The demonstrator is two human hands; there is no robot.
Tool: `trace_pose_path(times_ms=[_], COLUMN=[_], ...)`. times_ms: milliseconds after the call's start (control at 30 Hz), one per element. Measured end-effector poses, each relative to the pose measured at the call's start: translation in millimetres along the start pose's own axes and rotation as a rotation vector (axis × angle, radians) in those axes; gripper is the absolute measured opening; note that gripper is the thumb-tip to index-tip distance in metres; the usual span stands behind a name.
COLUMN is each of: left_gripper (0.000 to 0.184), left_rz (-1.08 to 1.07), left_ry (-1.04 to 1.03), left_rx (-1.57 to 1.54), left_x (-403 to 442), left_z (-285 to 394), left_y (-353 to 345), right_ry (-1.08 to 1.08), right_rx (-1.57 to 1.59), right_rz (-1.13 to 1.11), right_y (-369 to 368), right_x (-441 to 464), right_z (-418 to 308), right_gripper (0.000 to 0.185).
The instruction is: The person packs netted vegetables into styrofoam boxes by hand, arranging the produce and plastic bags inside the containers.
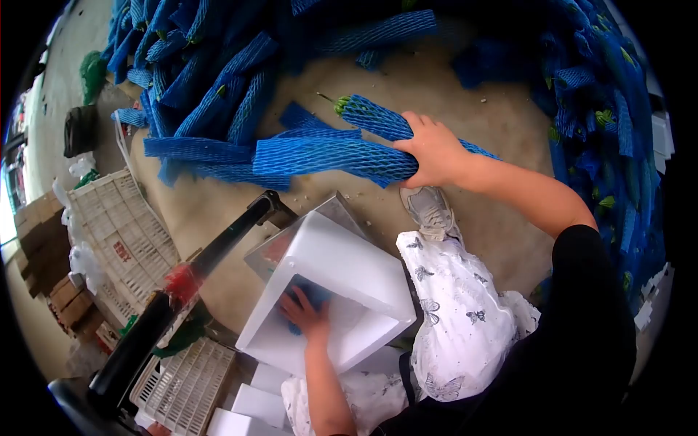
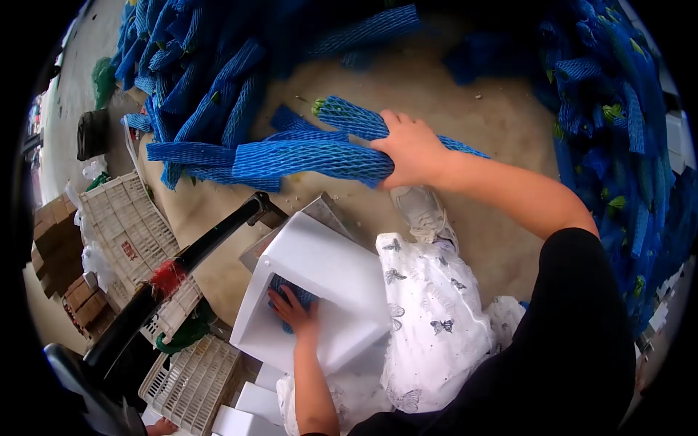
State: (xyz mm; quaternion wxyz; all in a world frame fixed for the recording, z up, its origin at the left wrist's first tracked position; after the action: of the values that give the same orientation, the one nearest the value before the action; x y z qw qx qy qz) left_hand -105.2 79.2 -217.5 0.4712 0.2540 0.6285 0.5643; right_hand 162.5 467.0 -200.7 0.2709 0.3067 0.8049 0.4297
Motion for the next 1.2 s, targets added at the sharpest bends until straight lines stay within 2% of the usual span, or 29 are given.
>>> trace_pose_path(times_ms=[67,100,133,200,233,267,300,333,367,433,467,500,533,567,600,633,667,733,767,833,867,900,967,1000,1033,1067,1100,1167,1200], left_gripper=[0.102,0.091,0.091,0.085,0.09,0.102,0.104,0.095,0.085,0.076,0.071,0.066,0.064,0.06,0.06,0.06,0.057,0.057,0.061,0.066,0.069,0.07,0.069,0.069,0.067,0.066,0.066,0.063,0.057], left_rz=[-0.068,-0.08,-0.07,-0.251,-0.319,-0.562,-0.675,-0.732,-0.829,-0.752,-0.581,-0.425,-0.279,-0.158,-0.115,-0.073,-0.012,0.158,0.048,-0.04,-0.123,0.074,0.235,0.227,-0.046,-0.324,-0.322,0.05,0.167], left_ry=[0.019,-0.013,-0.006,0.351,0.527,0.265,0.141,0.003,-0.121,-0.009,0.02,0.05,0.153,0.147,0.198,0.257,0.213,-0.105,-0.141,-0.036,0.078,0.067,0.026,0.041,0.127,0.203,0.19,0.113,0.125], left_rx=[-0.104,-0.15,-0.16,-1.114,-1.602,-1.703,-1.738,-1.703,-1.308,-1.011,-0.886,-0.757,-0.708,-0.593,-0.524,-0.455,-0.433,-0.467,-0.511,-0.44,-0.475,-0.447,-0.415,-0.419,-0.726,-1.022,-1.016,-0.788,-0.574], left_x=[7.1,14.3,15.9,6.0,1.1,-0.4,-7.1,-16.1,-21.8,-44.5,-58.5,-74.8,-86.7,-98.4,-99.2,-96.5,-85.0,-51.0,-39.0,-35.1,-40.8,-47.1,-45.0,-40.0,-34.5,-30.8,-30.4,-37.4,-39.3], left_z=[2.1,15.3,17.6,11.4,22.5,50.0,55.1,54.6,51.5,69.3,54.9,40.9,28.8,11.2,4.7,-0.2,5.1,4.8,12.9,10.3,-4.4,-20.7,-6.8,-5.8,-4.3,-3.2,-4.7,-8.1,-4.3], left_y=[9.8,43.2,66.6,115.7,144.2,178.9,184.3,179.4,187.7,188.4,182.9,175.9,185.1,176.7,170.9,166.0,161.7,114.8,101.1,64.2,47.2,7.5,24.3,37.2,48.6,53.5,52.9,50.2,55.1], right_ry=[0.072,0.124,0.137,0.466,0.597,0.736,0.849,0.963,1.075,1.226,1.261,1.24,1.161,1.075,1.111,1.161,1.231,1.371,1.427,1.351,1.2,1.048,0.733,0.668,0.597,0.662,0.654,0.665,0.624], right_rx=[-0.044,-0.048,-0.058,-0.123,-0.123,-0.206,-0.284,-0.399,-0.504,-0.43,-0.384,-0.273,-0.228,-0.182,-0.275,-0.294,-0.29,-0.215,-0.171,-0.168,-0.194,-0.219,-0.3,-0.315,-0.332,-0.357,-0.36,-0.474,-0.471], right_rz=[0.072,0.101,0.102,0.192,0.188,0.212,0.14,0.133,0.129,0.062,-0.031,-0.24,-0.204,-0.174,-0.01,0.085,0.065,0.142,0.073,-0.013,-0.13,-0.25,-0.287,-0.34,-0.388,-0.336,-0.325,-0.278,-0.292], right_y=[15.1,23.5,35.4,63.4,76.4,75.3,82.2,81.2,74.5,52.4,45.6,52.1,56.9,59.5,52.8,46.4,33.3,-20.1,-45.3,-88.4,-96.0,-89.7,-97.4,-97.5,-95.0,-100.9,-95.8,-81.4,-77.9], right_x=[-48.4,-64.1,-73.8,-90.7,-95.5,-96.9,-96.3,-94.3,-95.4,-86.5,-79.8,-69.8,-65.5,-62.3,-57.3,-52.0,-50.1,-43.0,-39.2,-30.7,-29.8,-30.3,-15.2,-6.1,-1.3,-1.2,0.0,-5.4,-9.7], right_z=[-12.1,-20.3,-31.4,-78.3,-104.1,-132.2,-164.9,-191.1,-217.1,-249.9,-257.2,-265.3,-268.2,-266.5,-272.7,-284.9,-303.1,-332.5,-336.3,-316.9,-297.1,-278.6,-237.8,-232.2,-228.5,-225.0,-228.2,-239.5,-238.5], right_gripper=[0.046,0.043,0.043,0.036,0.029,0.018,0.011,0.009,0.008,0.01,0.015,0.043,0.056,0.071,0.086,0.082,0.081,0.075,0.071,0.072,0.072,0.073,0.066,0.059,0.053,0.049,0.049,0.048,0.059])
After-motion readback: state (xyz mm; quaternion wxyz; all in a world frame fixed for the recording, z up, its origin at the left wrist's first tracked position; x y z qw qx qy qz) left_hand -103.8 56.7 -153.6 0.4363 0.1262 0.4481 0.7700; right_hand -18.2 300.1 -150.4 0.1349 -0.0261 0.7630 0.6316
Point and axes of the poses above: each hand's wrist, its own x-axis towards the middle knuckle, its own y-axis out of the back of the hand, z = x × y, the point moved 1 cm from there along x, towards the middle knuckle, and after that the axes turned 8 degrees about z, right-handed, at the moved point
